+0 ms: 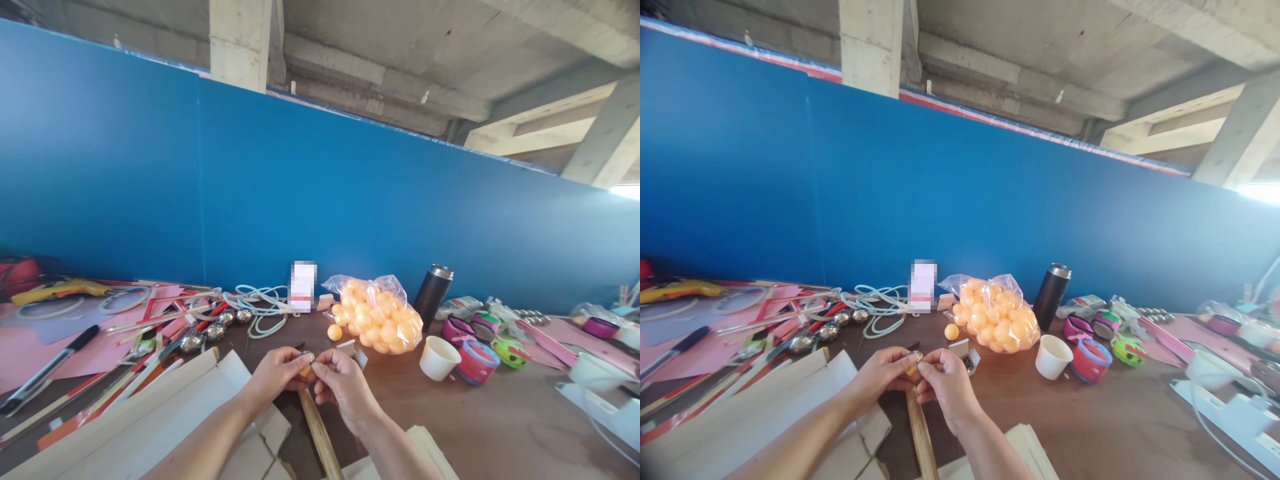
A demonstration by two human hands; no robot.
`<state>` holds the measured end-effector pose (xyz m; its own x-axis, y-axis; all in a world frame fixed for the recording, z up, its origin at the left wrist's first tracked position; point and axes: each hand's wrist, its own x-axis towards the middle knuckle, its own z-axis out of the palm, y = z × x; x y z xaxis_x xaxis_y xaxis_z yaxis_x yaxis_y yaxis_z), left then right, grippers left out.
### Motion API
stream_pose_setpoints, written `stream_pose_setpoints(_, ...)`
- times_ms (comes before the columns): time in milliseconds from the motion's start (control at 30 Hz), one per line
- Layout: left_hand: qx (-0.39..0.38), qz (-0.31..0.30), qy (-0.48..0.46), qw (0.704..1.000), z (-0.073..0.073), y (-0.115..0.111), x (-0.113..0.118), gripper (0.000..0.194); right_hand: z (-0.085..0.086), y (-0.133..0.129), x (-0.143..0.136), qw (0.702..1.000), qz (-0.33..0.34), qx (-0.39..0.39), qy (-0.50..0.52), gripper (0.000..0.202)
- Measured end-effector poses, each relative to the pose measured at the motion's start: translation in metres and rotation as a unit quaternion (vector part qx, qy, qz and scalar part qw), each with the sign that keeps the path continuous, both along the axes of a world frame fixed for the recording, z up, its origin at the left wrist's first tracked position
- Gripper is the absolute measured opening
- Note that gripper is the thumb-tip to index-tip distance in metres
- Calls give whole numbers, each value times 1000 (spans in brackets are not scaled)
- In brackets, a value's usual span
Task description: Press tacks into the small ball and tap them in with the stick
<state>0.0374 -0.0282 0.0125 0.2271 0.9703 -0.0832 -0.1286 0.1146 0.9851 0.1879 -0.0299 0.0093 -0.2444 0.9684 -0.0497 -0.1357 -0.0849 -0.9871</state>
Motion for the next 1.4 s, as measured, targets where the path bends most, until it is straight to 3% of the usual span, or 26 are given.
stream_pose_setpoints(700,-5,-7,24,1000,-10,3,-2,36,-4,4,3,997,44,40,-47,26)
stream_pose_setpoints(1000,-10,-1,38,999,0,-1,1,35,-6,7,3,995,50,45,-78,26)
stream_pose_setpoints(1200,-31,30,-4,999,-1,0,1,36,4,5,8,988,44,42,-143,27)
stream_pose_setpoints(1300,-26,95,-58,993,-5,5,-2,34,12,-9,14,950,38,71,-302,30)
stream_pose_setpoints(1400,-29,146,-106,983,-10,12,-7,30,17,-28,16,857,28,148,-493,36)
